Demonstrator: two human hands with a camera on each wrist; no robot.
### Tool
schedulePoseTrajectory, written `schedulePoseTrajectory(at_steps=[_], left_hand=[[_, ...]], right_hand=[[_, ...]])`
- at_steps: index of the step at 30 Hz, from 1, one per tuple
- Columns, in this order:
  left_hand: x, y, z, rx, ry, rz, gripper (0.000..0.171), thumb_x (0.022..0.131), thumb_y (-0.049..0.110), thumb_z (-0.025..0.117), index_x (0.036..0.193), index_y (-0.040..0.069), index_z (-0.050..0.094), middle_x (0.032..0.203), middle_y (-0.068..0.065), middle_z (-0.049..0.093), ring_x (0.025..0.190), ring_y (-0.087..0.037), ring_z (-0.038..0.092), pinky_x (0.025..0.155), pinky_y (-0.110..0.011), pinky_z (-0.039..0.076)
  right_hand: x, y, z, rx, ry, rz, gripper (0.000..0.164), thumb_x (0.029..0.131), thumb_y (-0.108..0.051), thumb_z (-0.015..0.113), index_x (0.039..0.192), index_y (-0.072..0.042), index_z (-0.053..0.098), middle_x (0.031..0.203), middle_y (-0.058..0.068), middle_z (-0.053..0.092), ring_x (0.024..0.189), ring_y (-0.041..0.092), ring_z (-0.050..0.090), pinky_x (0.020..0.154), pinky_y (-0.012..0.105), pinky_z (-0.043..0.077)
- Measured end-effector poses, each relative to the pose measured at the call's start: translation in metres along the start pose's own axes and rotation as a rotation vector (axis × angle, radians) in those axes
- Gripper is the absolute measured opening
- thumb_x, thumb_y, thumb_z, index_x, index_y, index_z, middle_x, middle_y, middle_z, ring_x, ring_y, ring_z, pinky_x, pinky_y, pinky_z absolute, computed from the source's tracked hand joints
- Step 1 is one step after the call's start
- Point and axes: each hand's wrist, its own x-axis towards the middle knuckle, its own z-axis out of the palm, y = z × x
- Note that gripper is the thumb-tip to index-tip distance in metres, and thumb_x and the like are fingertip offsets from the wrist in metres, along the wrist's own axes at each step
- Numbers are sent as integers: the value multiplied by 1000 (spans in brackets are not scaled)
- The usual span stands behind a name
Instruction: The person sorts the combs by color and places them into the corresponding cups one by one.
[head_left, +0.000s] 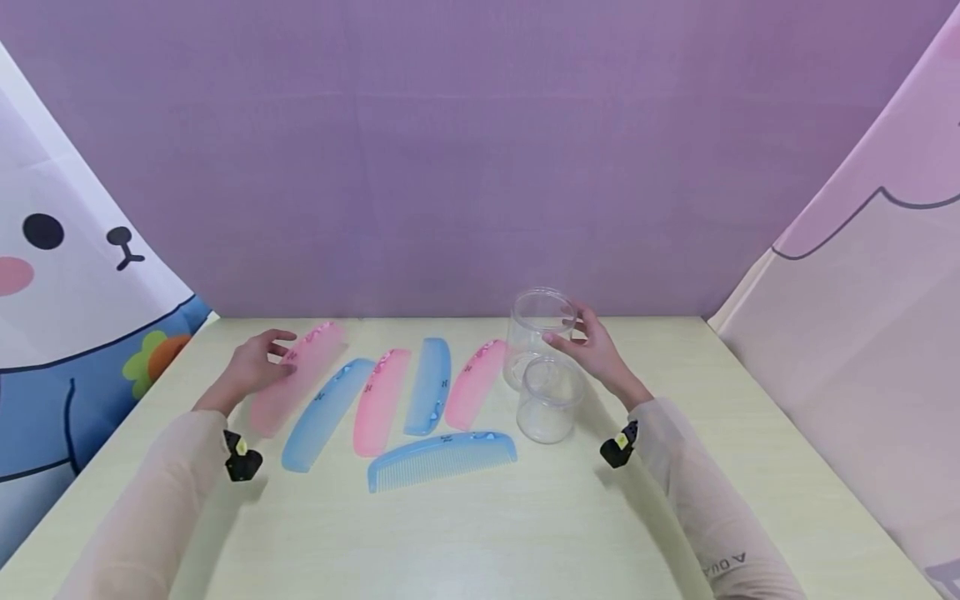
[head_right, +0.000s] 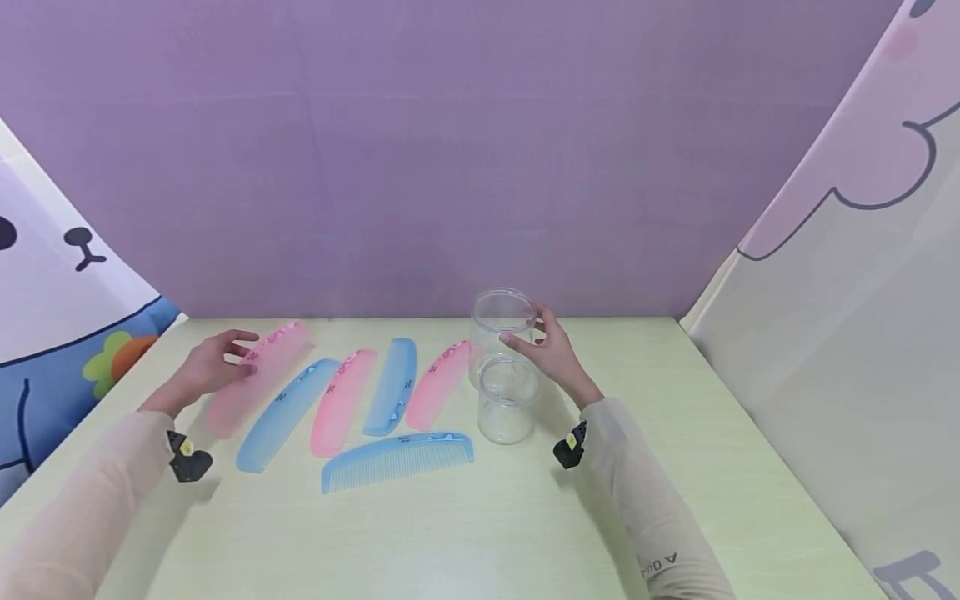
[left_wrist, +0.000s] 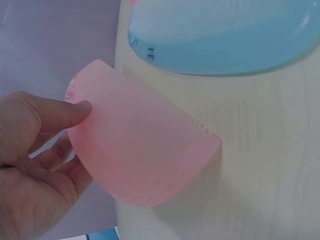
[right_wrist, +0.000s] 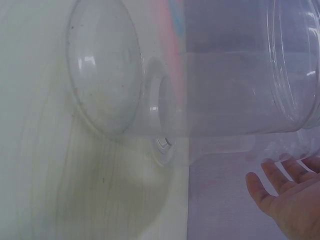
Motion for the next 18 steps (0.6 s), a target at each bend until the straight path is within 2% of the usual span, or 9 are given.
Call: schedulePoseTrajectory(at_steps=[8,18], left_hand=[[1,12,-6,-14,-17,-8,57,85,14,60,133,-3,34,123,-31,45,102,-41,50,86,-47,50],[0,35,-9,-64,-10,39,57,85,10,59,135,0,33,127,-27,42,107,-41,48,87,-48,49]], right_hand=[[0,1,0,10,-3,-1,74,84,-16,64,142,0,19,142,22,30,130,41,31,103,51,35],[-1,0,-1,13,-1,-4,74,84,-14,64,141,2,20,141,23,31,129,42,32,102,51,35]])
